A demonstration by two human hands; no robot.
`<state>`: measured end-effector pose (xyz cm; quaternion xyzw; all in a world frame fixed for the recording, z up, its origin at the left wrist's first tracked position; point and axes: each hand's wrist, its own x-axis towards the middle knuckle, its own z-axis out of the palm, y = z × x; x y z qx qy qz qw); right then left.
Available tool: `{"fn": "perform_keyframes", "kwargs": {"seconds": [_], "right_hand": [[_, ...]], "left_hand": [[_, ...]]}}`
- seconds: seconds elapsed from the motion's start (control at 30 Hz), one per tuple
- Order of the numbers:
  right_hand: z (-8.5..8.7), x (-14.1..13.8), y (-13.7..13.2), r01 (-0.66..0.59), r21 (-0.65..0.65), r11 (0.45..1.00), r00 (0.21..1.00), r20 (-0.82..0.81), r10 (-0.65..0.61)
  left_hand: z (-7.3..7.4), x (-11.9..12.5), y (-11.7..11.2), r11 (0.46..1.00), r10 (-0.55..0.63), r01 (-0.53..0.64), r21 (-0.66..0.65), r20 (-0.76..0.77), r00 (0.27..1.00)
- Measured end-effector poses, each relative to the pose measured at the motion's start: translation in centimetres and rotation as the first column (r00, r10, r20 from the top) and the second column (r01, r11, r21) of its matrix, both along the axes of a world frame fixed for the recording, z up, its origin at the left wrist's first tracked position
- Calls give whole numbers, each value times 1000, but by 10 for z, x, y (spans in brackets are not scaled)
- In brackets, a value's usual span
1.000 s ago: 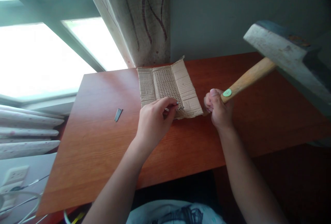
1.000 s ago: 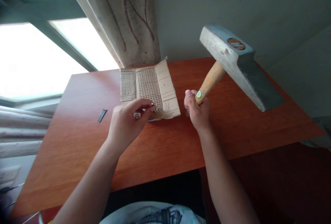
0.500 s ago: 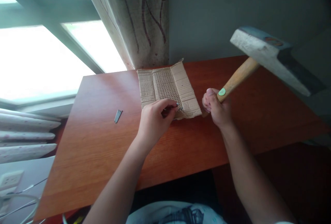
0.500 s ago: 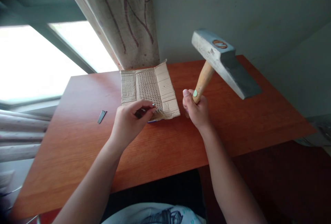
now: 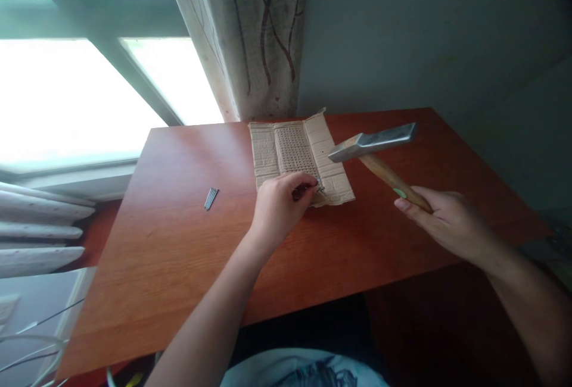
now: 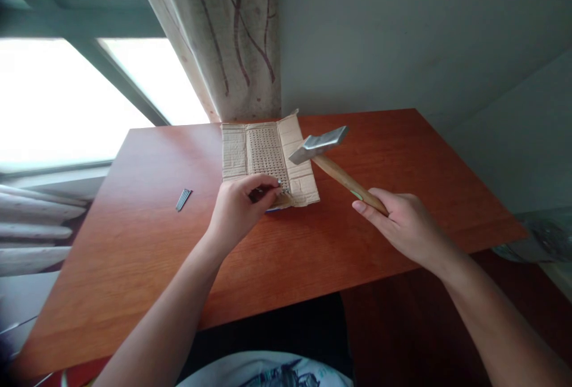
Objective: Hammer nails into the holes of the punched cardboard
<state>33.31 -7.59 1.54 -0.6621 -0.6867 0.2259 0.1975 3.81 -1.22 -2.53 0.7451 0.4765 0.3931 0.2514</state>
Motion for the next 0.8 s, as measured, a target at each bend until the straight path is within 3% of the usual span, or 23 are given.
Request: {"fn": "perform_keyframes", "kwargs": {"seconds": [0.1,0.23,0.4,0.8], "right_hand": [[18,1,-2,-77,-10,997,992,98,77],[30,-4,-4,-123,-53,991,987,96,128],[31,-13,-4,-152,-136,979,983,78,164],[31,-15,-6,-149,-170,974,982,87,166]], "left_hand": [[0,0,0,1000,-5,5,2,4,1000],[0,1,-1,1000,-1,1,-4,7,1000],[-1,0,0,1000,5,-5,-5,-12,1000],[-2,0,-1,1000,-1,1,-7,-70,998]]}}
